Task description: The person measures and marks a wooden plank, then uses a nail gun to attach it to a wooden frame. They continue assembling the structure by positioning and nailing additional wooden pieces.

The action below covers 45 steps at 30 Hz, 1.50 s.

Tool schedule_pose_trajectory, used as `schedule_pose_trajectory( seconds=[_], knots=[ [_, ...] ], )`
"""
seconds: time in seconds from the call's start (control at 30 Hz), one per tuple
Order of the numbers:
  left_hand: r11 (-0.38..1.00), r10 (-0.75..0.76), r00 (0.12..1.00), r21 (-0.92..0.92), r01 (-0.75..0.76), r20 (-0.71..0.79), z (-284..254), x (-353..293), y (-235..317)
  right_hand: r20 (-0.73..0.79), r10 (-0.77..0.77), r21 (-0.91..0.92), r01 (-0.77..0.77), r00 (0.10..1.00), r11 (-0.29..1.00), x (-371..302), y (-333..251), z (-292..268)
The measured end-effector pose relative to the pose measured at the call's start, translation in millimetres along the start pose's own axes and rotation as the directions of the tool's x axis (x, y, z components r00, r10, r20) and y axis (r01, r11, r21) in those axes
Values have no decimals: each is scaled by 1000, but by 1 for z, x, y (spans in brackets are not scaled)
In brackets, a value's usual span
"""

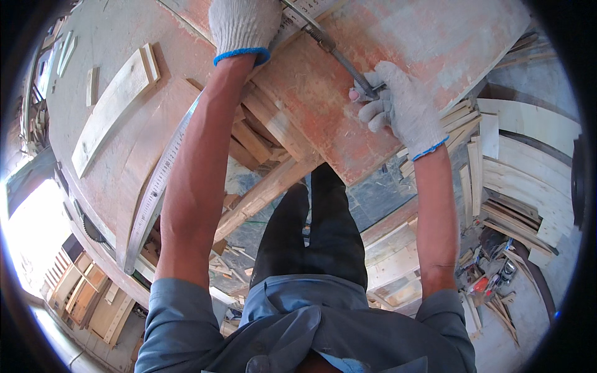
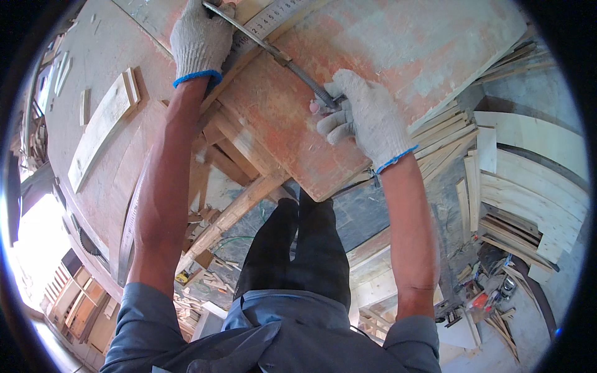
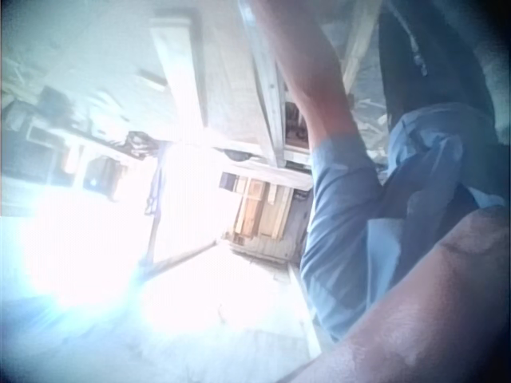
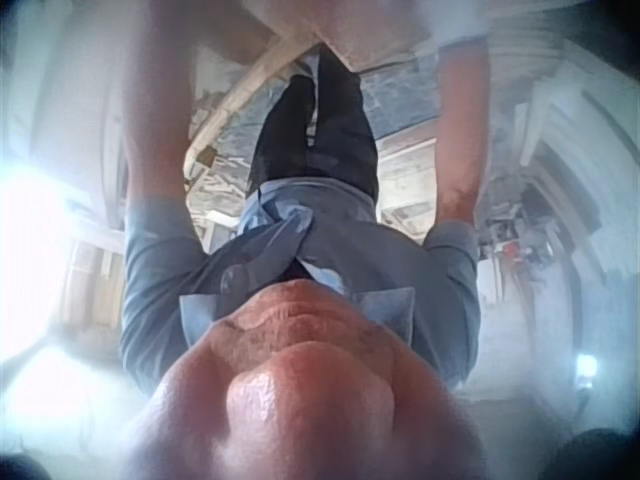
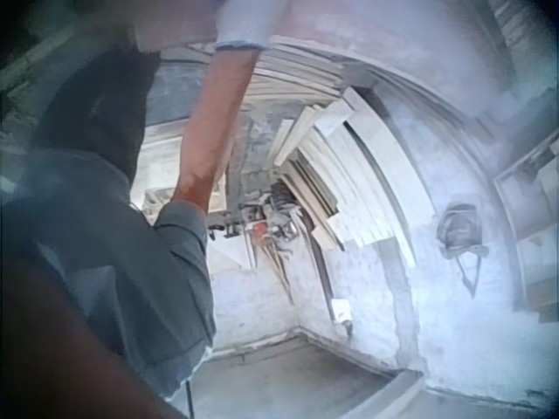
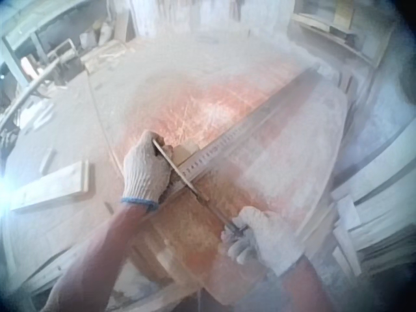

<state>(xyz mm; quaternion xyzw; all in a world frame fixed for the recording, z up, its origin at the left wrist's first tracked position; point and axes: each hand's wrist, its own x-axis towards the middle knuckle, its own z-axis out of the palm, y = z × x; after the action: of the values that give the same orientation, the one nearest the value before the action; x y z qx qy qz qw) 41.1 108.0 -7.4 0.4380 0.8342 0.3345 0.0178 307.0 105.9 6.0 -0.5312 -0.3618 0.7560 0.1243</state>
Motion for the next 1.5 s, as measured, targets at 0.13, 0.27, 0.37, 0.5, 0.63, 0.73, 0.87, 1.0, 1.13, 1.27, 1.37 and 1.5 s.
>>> schedule_pose_trajectory(
  seconds=[0.13, 0.27, 0.37, 0.5, 0.63, 0.73, 0.87, 1.0, 1.13, 1.27, 1.37, 1.5],
  knots=[
    [1000, 10, 999, 18, -9, -39, 0, -1, 0, -76, -125, -86, 118, 989, 989, -7, 1, 5],
    [999, 33, 998, 4, -33, -54, 3, -1, -3, -127, -168, -83, 158, 978, 984, -7, 8, 2],
    [999, 32, 998, 13, -32, -48, 2, 1, -2, -155, -144, -88, 132, 977, 987, -7, 5, 1],
    [999, 49, 997, 2, -49, -61, 2, 1, -2, -154, -179, -163, 154, 972, 975, -7, 5, 1],
    [999, 25, 999, -32, -26, -37, -2, -1, 1, -152, -204, -211, 170, 967, 963, -3, 3, 2],
    [999, 20, 999, -27, -21, -32, -2, 0, 2, -193, -220, -250, 169, 956, 953, -10, -2, 9],
    [1000, 12, 1000, 25, -12, -13, 1, 0, 1, -191, -241, -252, 190, 952, 949, -12, 0, 7],
    [1000, 20, 1000, 23, -19, -23, 4, 0, 0, -197, -227, -240, 177, 954, 954, -9, 0, 6],
    [998, 30, 999, 54, -29, -21, 3, 2, -2, -222, -160, -216, 112, 962, 970, -9, -6, 11],
    [998, 25, 1000, 66, -25, -1, 1, 2, -1, -187, -144, -303, 82, 972, 949, -7, -3, 7],
    [999, 34, 999, 37, -33, -16, 5, 2, -2, -163, -113, -311, 58, 980, 949, -10, 1, 12],
    [999, 21, 1000, 29, -21, -4, 1, 0, 1, -121, -66, -234, 36, 991, 972, -9, 3, 11]
  ],
)
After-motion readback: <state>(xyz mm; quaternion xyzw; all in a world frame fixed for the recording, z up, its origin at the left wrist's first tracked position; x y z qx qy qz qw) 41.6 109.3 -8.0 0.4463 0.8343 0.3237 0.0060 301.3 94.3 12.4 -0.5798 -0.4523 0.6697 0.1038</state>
